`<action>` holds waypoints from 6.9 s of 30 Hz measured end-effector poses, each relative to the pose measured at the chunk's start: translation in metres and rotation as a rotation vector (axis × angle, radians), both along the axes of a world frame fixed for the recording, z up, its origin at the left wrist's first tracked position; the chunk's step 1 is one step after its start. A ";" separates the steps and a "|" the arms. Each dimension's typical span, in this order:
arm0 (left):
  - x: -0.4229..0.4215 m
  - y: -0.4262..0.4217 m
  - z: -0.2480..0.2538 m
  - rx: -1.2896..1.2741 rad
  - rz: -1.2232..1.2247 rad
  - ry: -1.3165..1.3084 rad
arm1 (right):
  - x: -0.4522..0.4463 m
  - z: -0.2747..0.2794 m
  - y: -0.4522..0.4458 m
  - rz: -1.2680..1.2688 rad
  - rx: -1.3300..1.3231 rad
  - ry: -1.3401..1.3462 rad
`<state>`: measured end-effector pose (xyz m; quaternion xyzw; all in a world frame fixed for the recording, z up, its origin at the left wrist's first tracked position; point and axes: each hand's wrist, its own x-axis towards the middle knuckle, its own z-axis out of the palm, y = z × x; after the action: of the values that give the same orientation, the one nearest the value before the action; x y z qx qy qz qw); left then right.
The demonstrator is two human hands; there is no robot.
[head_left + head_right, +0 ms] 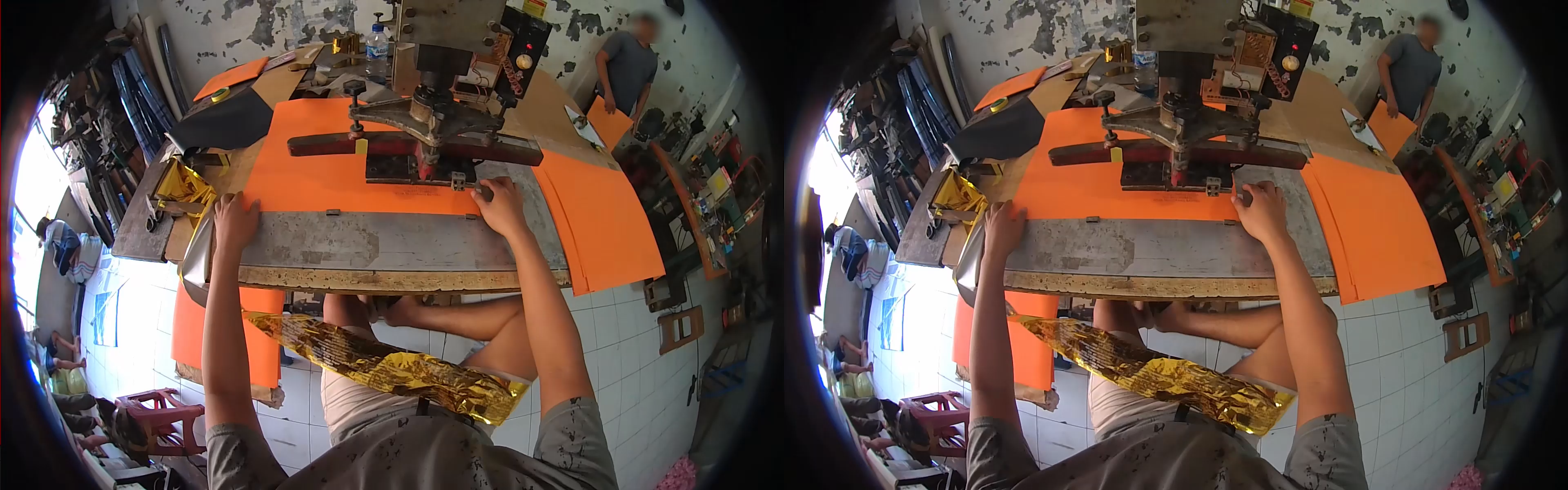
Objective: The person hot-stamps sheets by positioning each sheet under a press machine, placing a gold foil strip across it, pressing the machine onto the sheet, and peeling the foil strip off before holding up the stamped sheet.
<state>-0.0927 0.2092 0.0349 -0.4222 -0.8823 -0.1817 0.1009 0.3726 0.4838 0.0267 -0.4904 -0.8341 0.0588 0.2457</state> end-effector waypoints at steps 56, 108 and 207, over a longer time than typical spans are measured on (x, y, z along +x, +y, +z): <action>0.302 -0.110 -0.106 0.920 -0.400 -2.024 | 0.093 -0.033 -0.225 0.090 -0.773 1.083; 0.336 -0.065 -0.067 0.959 -0.407 -2.753 | 0.101 -0.039 -0.223 0.141 -0.690 1.202; 0.375 -0.028 0.016 0.158 -1.196 -1.313 | 0.380 0.169 -0.068 -0.174 -0.268 0.186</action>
<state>0.2820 0.1816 0.0507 -0.6147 -0.3793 -0.4694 -0.5078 0.7528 0.4156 0.1954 -0.5815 -0.7468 0.1932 0.2585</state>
